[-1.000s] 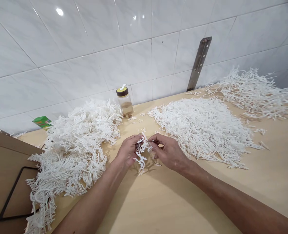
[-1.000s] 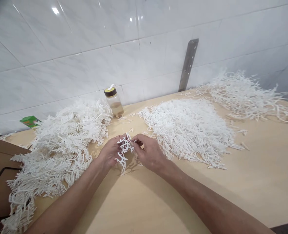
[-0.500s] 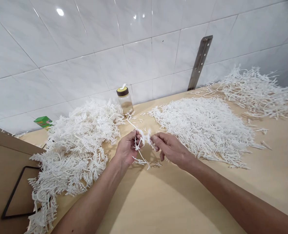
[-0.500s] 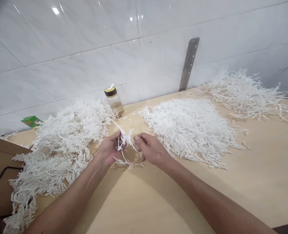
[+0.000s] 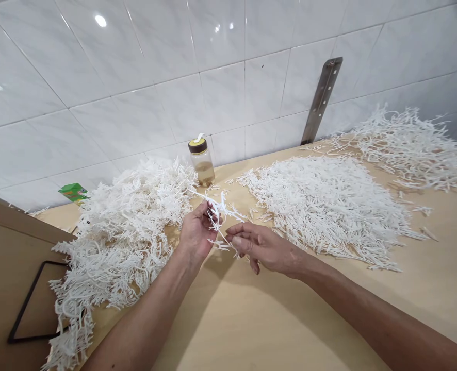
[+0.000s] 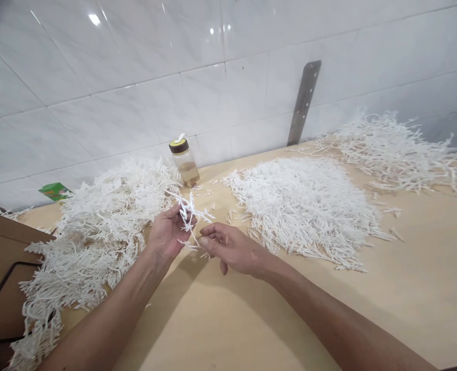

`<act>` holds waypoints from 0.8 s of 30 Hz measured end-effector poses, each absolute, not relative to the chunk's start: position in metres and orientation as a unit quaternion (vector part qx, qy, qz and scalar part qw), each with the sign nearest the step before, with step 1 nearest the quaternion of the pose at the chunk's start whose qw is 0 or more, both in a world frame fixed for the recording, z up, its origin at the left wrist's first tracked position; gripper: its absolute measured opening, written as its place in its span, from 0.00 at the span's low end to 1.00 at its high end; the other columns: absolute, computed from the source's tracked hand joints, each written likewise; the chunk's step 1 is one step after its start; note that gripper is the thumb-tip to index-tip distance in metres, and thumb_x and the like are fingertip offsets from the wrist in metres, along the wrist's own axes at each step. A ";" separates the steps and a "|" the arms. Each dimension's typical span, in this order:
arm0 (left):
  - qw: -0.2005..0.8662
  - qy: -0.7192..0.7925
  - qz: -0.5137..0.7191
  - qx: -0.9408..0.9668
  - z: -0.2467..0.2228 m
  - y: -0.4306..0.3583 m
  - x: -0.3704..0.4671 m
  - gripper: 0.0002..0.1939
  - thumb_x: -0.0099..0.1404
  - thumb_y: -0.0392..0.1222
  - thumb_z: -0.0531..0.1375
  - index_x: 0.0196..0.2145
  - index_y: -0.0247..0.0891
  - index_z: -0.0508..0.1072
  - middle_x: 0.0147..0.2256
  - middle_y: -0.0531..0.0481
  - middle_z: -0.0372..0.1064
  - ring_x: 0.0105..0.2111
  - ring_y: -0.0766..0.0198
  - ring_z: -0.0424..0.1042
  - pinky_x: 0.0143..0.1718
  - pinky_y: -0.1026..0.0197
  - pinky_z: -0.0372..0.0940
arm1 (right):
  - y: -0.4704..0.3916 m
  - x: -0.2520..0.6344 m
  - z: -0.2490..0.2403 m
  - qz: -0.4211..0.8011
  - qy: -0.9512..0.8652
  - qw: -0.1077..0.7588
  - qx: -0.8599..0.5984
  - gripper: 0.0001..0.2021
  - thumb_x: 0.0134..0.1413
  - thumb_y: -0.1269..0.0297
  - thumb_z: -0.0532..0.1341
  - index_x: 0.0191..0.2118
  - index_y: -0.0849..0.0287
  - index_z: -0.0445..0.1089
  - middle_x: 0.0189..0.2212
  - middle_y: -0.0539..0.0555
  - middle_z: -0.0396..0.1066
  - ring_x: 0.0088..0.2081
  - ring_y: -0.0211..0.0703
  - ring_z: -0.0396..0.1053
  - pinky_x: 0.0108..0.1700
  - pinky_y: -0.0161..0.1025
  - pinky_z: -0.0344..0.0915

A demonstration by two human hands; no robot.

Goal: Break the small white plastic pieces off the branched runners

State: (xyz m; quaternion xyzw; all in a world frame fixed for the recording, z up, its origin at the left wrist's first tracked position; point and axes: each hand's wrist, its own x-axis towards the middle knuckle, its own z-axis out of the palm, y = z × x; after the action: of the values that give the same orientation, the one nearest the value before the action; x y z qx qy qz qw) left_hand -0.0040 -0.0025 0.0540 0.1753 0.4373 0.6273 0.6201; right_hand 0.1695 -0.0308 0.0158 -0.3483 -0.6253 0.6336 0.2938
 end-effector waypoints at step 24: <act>0.565 0.498 0.468 0.463 0.038 -0.008 -0.002 0.18 0.51 0.52 0.70 0.23 0.33 0.73 0.25 0.51 0.69 0.23 0.69 0.65 0.27 0.64 0.61 | -0.011 0.190 0.018 0.476 -0.627 0.416 -0.455 0.07 0.53 0.61 0.62 0.32 0.59 0.71 0.25 0.49 0.68 0.25 0.38 0.70 0.28 0.35 0.72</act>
State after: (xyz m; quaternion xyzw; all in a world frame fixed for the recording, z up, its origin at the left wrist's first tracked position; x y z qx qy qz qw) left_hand -0.0023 -0.0078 0.0377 0.4633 0.4975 0.4677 0.5648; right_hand 0.1900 -0.0109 0.0179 -0.4551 -0.6274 0.4757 0.4159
